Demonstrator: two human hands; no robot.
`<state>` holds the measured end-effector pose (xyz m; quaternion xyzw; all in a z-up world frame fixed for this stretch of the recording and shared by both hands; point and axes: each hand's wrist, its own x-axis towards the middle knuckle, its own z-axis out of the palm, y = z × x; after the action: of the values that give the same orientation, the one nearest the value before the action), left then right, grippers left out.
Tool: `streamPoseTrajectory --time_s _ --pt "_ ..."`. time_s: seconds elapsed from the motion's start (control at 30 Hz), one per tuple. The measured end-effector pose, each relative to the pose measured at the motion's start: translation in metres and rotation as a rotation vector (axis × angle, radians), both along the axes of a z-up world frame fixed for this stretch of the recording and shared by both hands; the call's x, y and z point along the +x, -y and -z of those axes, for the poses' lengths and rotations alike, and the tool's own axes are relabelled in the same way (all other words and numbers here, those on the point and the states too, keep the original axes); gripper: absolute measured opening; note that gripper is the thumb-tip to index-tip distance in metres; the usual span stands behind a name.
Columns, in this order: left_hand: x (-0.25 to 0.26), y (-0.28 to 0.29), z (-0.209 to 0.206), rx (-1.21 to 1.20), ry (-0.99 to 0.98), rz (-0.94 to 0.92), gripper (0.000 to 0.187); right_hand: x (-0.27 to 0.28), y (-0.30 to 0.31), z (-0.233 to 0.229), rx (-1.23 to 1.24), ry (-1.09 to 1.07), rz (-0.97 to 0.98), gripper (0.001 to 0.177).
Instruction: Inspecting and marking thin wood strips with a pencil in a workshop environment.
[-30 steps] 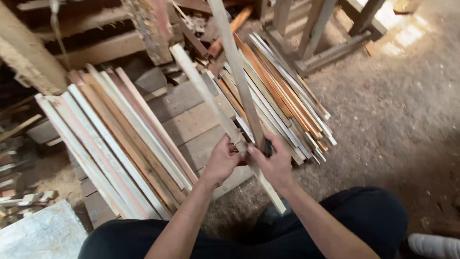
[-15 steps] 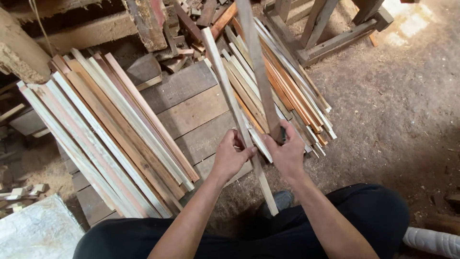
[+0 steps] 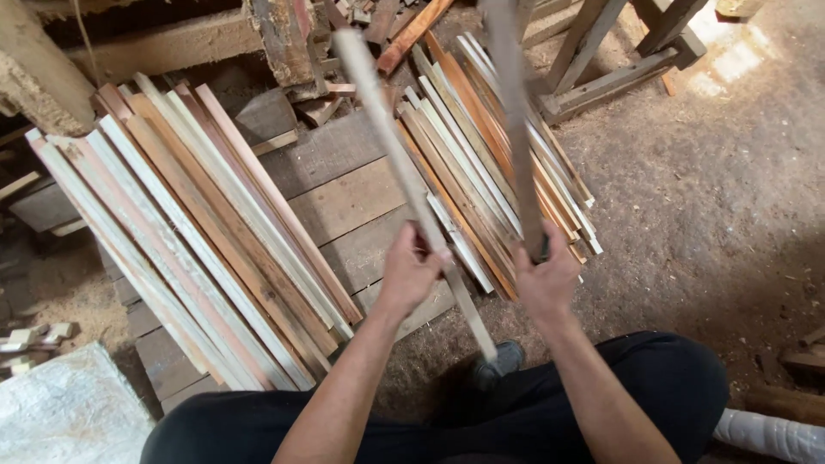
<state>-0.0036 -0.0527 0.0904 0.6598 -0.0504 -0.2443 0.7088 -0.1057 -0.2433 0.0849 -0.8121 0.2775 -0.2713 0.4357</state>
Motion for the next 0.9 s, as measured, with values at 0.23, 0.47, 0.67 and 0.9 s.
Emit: streamPoseTrajectory --time_s 0.23,0.47,0.67,0.9 --pt "0.023 -0.013 -0.033 -0.098 -0.121 -0.137 0.039 -0.03 0.009 0.012 0.031 -0.053 -0.003 0.042" --pt "0.023 -0.02 -0.018 -0.378 -0.511 -0.035 0.048 -0.053 -0.037 0.005 -0.31 -0.046 -0.328 0.047" --pt "0.012 -0.018 0.0 -0.448 -0.628 0.166 0.042 -0.059 -0.046 0.024 -0.316 -0.131 -0.254 0.056" --pt "0.006 -0.019 -0.03 -0.371 -0.429 0.2 0.045 -0.052 -0.045 0.004 -0.465 -0.018 -0.36 0.055"
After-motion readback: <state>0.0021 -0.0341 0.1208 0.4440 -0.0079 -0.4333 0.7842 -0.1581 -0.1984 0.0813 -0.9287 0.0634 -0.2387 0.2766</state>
